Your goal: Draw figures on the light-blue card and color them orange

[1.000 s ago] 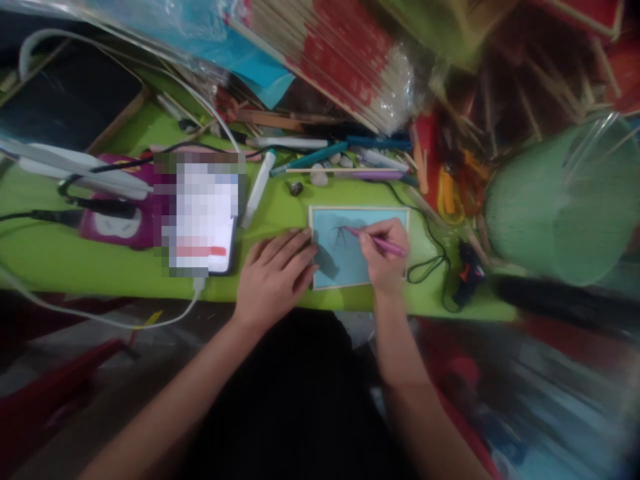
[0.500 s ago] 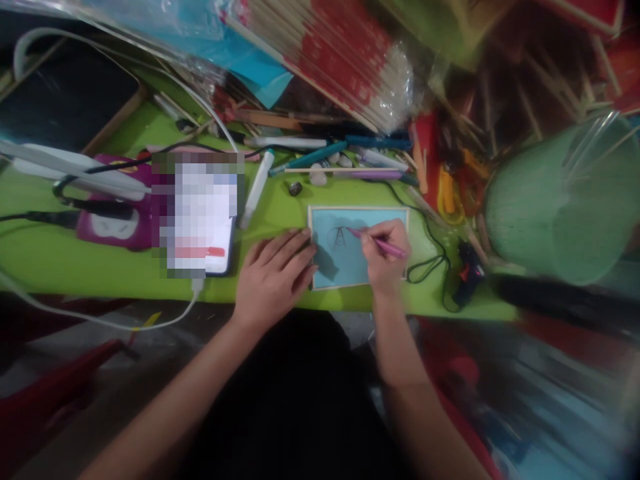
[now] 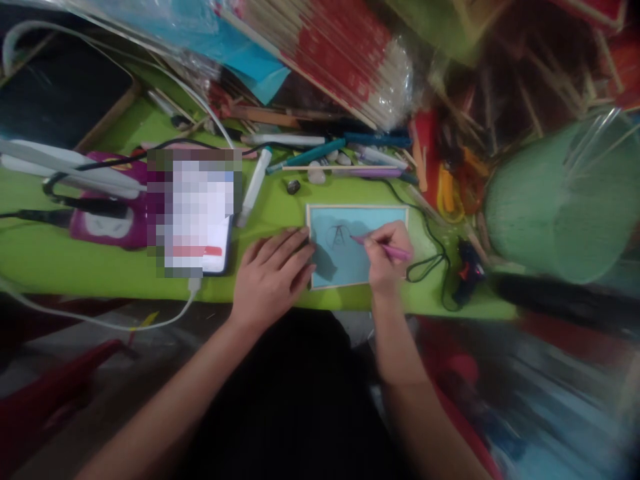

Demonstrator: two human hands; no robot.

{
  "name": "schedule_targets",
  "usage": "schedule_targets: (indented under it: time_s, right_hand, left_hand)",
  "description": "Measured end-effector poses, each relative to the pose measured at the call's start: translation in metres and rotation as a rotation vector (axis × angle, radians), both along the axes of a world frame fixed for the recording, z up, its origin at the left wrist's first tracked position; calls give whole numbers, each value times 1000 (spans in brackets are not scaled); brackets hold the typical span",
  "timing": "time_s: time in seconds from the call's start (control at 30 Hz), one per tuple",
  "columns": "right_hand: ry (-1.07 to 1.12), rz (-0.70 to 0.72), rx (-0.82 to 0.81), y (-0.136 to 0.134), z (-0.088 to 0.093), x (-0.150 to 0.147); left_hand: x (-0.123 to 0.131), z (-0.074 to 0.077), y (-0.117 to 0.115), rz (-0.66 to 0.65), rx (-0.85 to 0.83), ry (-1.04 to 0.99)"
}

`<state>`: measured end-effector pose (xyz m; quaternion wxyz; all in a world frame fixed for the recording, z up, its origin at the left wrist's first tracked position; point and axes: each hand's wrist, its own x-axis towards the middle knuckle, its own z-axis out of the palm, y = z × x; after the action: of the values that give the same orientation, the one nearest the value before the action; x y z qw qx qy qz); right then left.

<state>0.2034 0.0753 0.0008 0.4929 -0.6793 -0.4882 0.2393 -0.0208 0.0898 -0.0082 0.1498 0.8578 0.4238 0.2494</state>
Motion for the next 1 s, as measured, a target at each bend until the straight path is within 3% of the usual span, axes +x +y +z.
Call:
schedule_targets:
  time_s: [0.77, 0.9, 1.0]
  right_hand:
    - [135, 144, -45, -6, -8, 3]
    - [241, 67, 92, -1, -8, 3]
    - [192, -24, 116, 3, -8, 3]
  left_hand:
    - [0, 0, 0, -2, 1, 3]
    - [0, 1, 0, 3, 0, 6]
    - [0, 1, 0, 4, 6, 3]
